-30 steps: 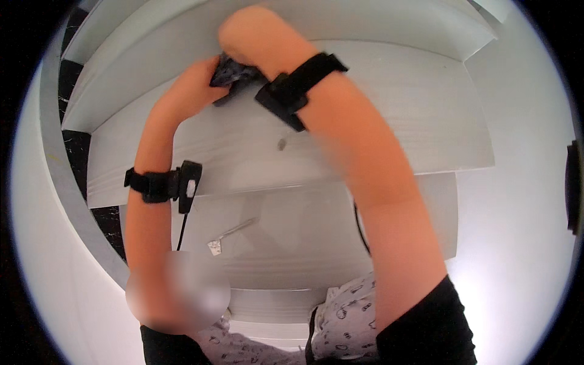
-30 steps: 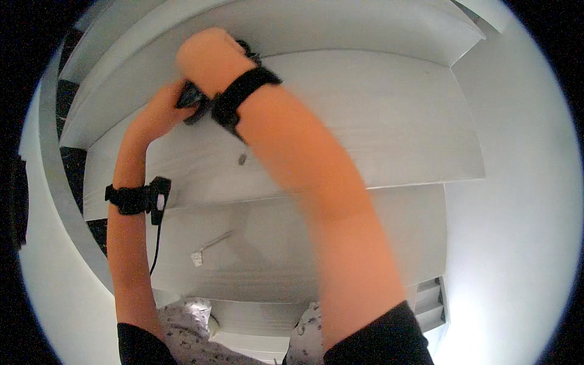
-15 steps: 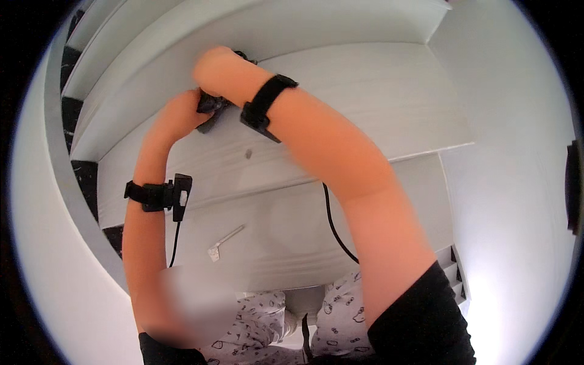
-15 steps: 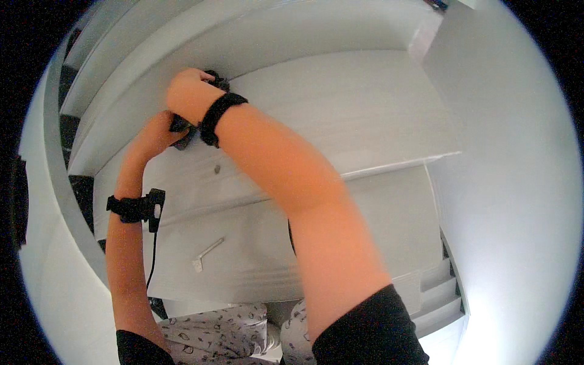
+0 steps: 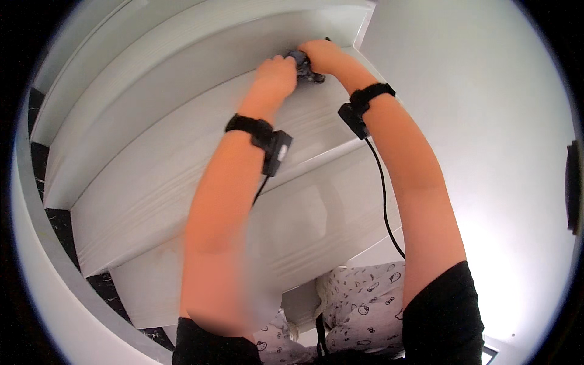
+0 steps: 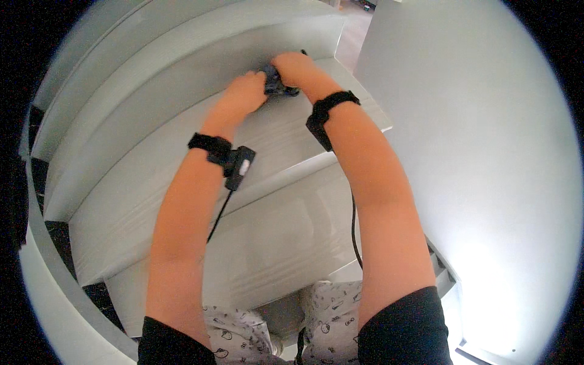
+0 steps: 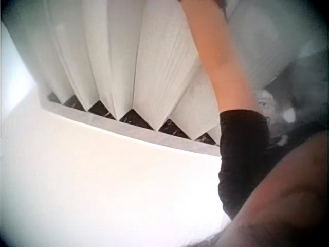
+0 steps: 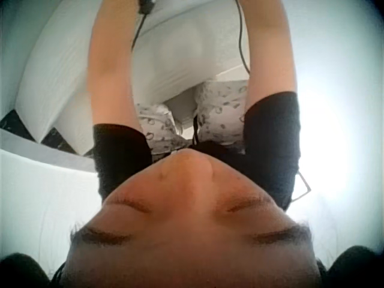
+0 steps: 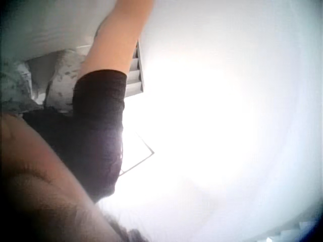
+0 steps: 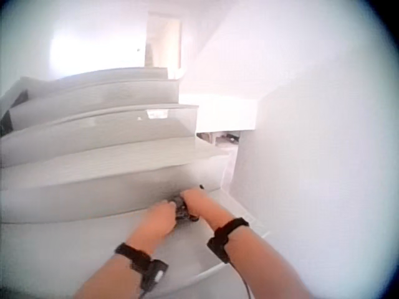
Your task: The person cleans a stairwell by wiping the white stairs with a cloth and using a scraper to remove debris from the edges.
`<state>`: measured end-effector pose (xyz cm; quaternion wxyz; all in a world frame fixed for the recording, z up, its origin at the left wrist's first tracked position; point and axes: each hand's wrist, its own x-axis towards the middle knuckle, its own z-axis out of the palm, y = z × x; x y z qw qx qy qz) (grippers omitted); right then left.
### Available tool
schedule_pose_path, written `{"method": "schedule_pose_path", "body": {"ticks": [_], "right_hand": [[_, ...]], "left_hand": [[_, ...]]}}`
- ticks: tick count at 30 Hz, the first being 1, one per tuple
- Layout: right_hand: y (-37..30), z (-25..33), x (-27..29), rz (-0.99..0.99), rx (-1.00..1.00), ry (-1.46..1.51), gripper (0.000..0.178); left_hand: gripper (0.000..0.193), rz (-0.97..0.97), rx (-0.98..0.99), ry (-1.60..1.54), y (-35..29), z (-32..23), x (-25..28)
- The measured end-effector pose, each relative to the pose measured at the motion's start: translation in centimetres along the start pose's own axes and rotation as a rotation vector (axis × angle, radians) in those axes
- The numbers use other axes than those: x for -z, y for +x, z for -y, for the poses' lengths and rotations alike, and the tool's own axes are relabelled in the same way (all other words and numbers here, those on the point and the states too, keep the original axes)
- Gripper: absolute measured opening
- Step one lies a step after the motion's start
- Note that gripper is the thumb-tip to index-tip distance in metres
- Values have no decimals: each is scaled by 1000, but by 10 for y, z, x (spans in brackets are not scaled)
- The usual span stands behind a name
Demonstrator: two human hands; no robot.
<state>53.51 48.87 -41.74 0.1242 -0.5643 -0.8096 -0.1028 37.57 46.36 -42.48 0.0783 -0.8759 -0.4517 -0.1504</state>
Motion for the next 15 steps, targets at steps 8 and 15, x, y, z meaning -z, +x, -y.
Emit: {"method": "schedule_pose_path", "body": {"ticks": [8, 15], "right_hand": [[8, 22, 31, 96, 32, -40, 27], [50, 141, 103, -102, 278, 126, 23]], "left_hand": [[28, 17, 82, -97, -22, 12, 40], [37, -69, 157, -34, -98, 90, 164]]}}
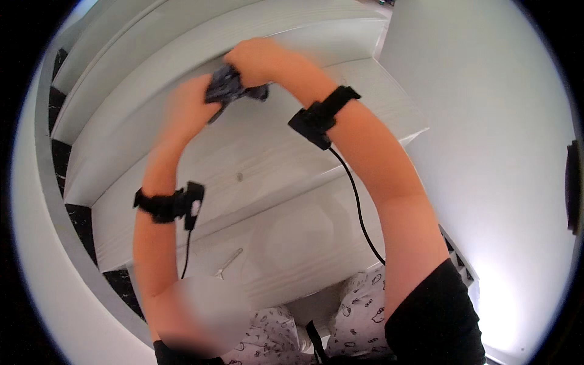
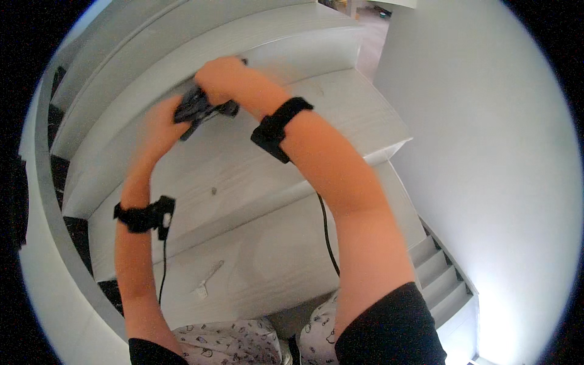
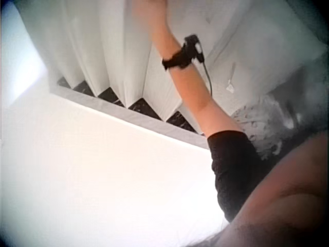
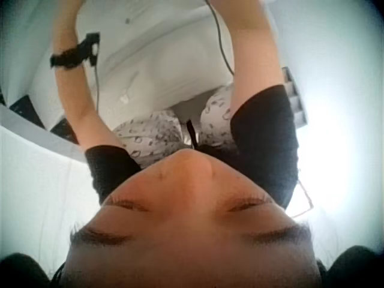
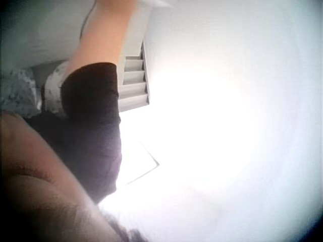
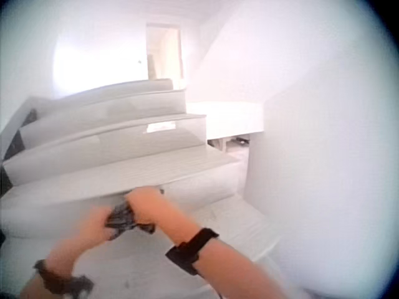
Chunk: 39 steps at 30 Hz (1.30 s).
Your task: The person cleans a stairwell by wiping the white stairs with a cloth and using a scraper to remove debris from the edges.
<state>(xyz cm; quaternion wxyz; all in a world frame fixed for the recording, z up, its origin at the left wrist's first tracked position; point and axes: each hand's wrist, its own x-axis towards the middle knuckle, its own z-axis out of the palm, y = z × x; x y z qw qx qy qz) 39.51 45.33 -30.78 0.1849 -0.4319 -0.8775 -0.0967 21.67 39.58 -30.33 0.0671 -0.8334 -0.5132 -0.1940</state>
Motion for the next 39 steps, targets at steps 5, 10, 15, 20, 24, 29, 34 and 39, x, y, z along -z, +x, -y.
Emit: {"method": "schedule_pose_path", "body": {"ticks": [5, 10, 15, 20, 24, 29, 34, 39], "right_hand": [[18, 73, -2, 91, 213, 165, 24], [37, 138, -8, 381, 522, 175, 27], [13, 110, -43, 313, 591, 262, 30], [-31, 42, -61, 311, 391, 249, 32], [-93, -58, -53, 282, 331, 453, 32], [-178, -108, -24, 309, -57, 334, 28], [-173, -137, -14, 256, -83, 167, 33], [-112, -70, 10, 18, 12, 211, 40]], "left_hand": [[36, 114, 129, 249, -71, -3, 58], [34, 583, 255, 302, -92, 9, 82], [37, 610, 165, 80, -99, -1, 32], [38, 520, 24, -71, -66, -31, -39], [34, 335, -201, -305, -24, -96, -107], [34, 235, -212, -365, 6, -190, -201], [35, 306, -126, -551, 39, -184, -183], [32, 258, -105, -412, 22, -109, -90]]}}
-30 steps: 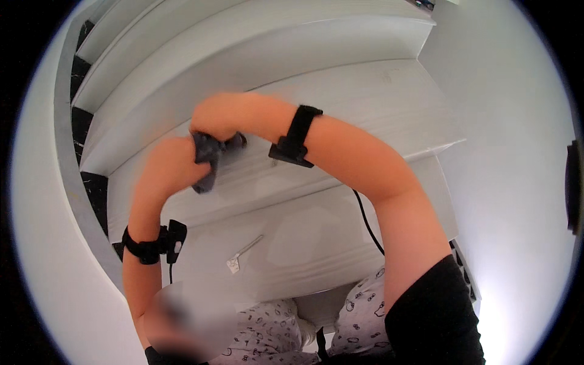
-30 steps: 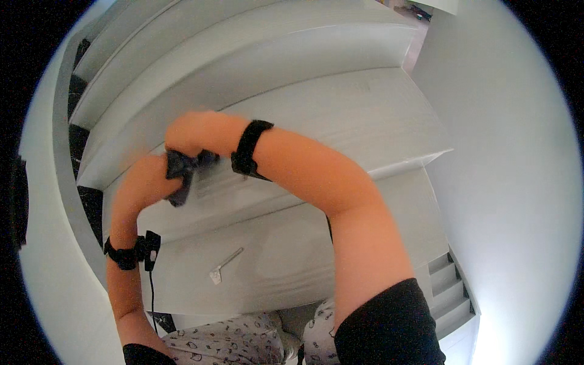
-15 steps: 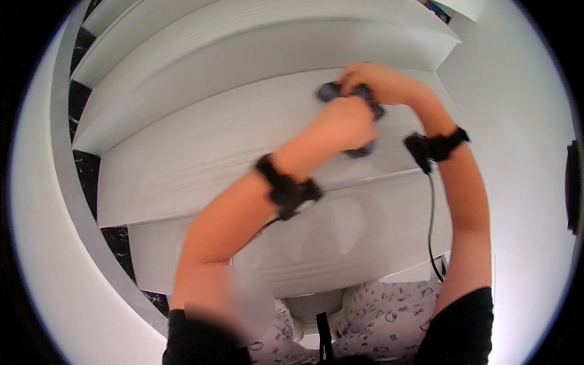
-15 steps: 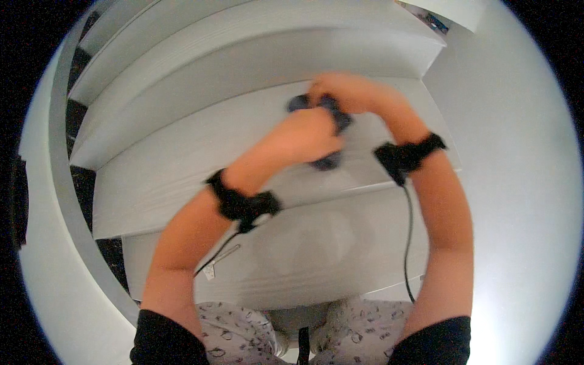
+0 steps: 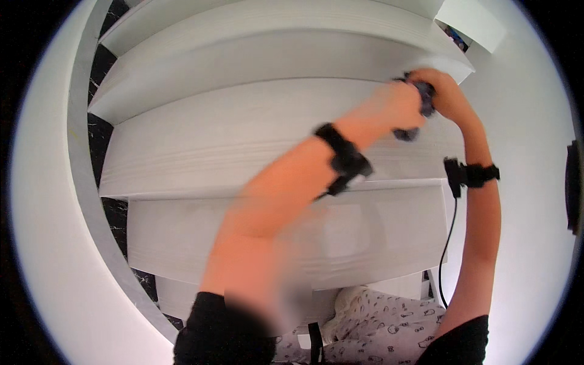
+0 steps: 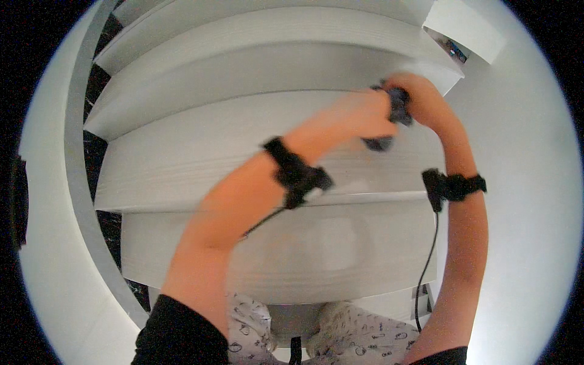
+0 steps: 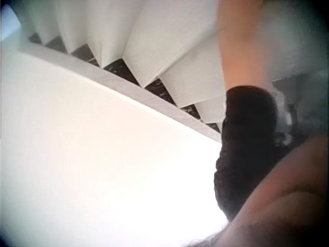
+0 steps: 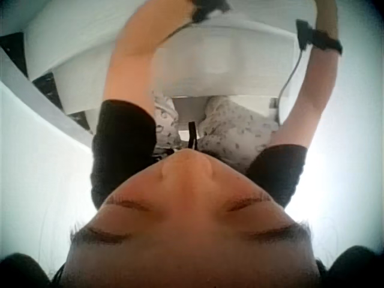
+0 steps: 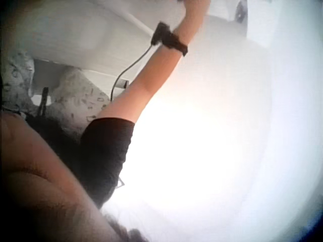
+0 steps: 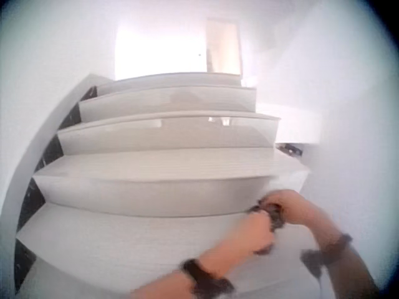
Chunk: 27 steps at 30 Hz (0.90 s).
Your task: The person cleans a stairwell by wiping the white stairs with a cloth and using a scraper to remove debris from the edges.
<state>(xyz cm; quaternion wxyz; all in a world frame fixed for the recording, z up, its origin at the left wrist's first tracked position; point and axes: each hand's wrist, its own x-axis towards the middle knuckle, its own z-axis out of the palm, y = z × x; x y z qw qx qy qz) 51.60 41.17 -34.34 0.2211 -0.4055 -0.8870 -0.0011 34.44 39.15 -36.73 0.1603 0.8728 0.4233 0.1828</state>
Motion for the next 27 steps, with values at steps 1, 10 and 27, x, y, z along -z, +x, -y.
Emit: {"method": "schedule_pose_path", "body": {"ticks": [1, 10, 27], "right_hand": [[18, 11, -4, -64, 81, 7, 40], [178, 175, -132, 54, 324, 260, 35], [100, 27, -112, 179, 254, 22, 29]], "left_hand": [[33, 14, 18, 69, -11, 10, 27], [39, 329, 494, 452, -159, 139, 178], [36, 155, 101, 257, -42, 100, 42]]}}
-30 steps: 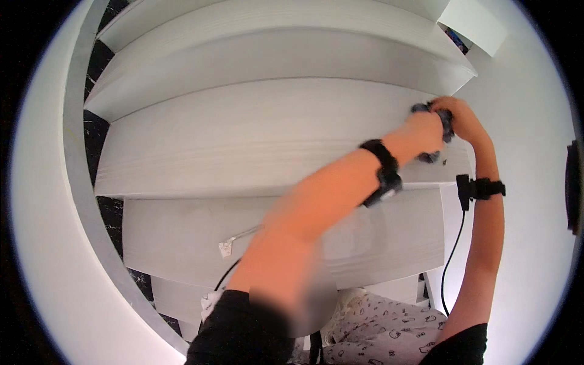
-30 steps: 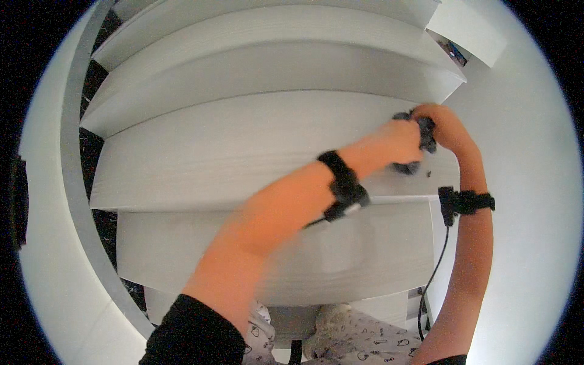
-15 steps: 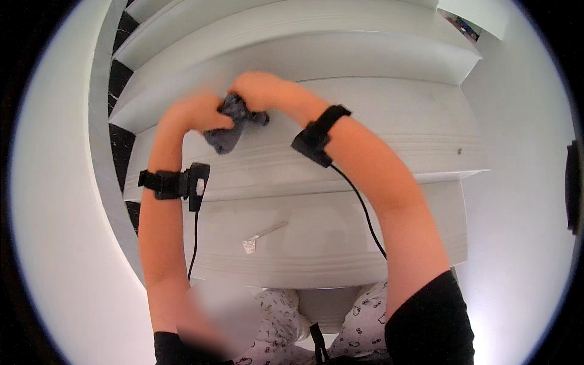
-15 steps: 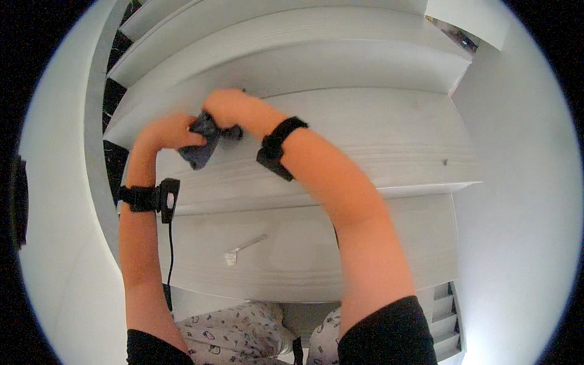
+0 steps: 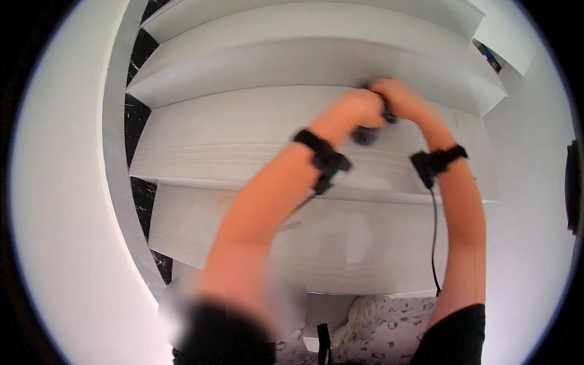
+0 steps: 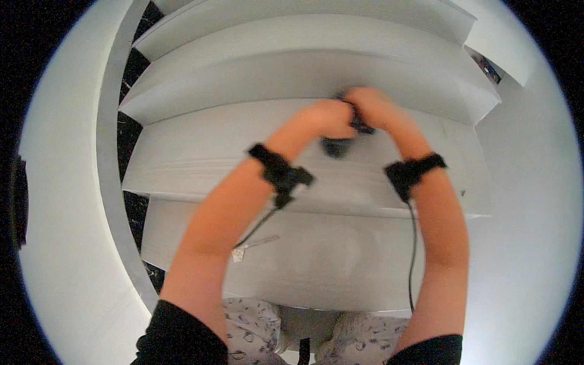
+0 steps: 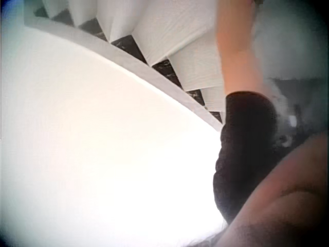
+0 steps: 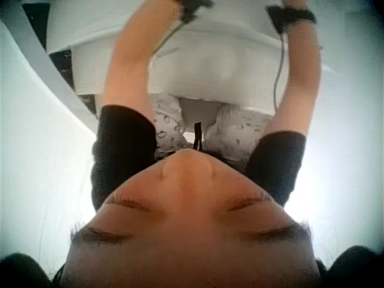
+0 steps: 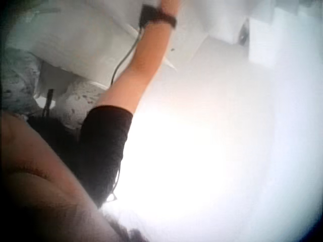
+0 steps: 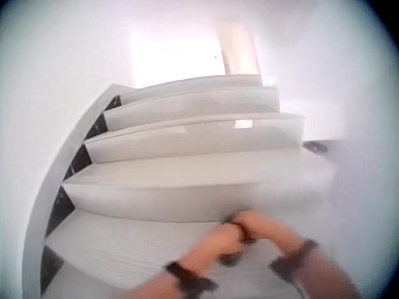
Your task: The person cleans a stairwell by wiping the white stairs with a cloth and using a scraper to remove debris from the edges.
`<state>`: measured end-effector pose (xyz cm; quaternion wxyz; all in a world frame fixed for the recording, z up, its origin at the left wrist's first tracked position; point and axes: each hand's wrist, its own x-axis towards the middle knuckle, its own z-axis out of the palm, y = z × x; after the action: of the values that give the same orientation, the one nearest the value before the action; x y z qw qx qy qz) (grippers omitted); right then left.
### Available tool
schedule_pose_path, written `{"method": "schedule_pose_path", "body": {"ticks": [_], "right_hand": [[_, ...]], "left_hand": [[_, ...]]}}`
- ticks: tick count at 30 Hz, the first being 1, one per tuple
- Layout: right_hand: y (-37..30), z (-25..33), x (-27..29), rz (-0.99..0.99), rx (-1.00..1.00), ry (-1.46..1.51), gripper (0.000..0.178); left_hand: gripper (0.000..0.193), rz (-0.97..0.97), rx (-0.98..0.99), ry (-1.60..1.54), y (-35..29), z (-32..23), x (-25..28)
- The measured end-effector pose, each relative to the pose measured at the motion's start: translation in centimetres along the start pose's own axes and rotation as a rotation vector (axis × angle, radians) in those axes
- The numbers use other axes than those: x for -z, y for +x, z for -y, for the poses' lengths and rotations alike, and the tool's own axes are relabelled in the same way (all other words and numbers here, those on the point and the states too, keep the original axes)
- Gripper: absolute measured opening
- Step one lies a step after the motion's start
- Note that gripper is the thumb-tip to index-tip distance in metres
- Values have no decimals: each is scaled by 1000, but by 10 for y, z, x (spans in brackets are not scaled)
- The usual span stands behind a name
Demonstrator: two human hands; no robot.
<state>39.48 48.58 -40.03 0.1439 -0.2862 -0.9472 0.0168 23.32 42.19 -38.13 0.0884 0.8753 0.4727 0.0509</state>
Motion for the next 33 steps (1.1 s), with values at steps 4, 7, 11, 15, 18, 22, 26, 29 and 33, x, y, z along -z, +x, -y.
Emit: {"method": "schedule_pose_path", "body": {"ticks": [4, 7, 11, 15, 18, 22, 26, 29, 33], "right_hand": [[-94, -43, 43, 8, -217, -39, 25], [-142, -64, 49, -2, -391, 7, 24], [-169, -75, 62, 2, -401, 27, 24], [-110, -49, 64, 19, -289, -117, 26], [-72, -23, 62, -120, -104, 9, 25], [-2, 77, 47, -52, 55, 47, 43], [46, 171, 11, -114, 316, 104, 17], [44, 192, -5, 49, 292, 76, 16], [38, 177, -13, 81, 325, 19, 14]], "left_hand": [[33, -184, -75, -89, 61, -84, -35], [33, -199, -73, -88, 89, -126, -59], [36, -243, -42, -278, 89, -142, -58], [38, -196, -5, -284, 68, -89, -21], [35, -210, 96, -170, 20, -73, 29], [31, -83, 173, 18, -83, -39, 67], [31, 240, 321, 290, -168, -42, 97], [33, 386, 388, 278, -183, -27, 66], [39, 323, 389, 82, -176, -27, 44]]}}
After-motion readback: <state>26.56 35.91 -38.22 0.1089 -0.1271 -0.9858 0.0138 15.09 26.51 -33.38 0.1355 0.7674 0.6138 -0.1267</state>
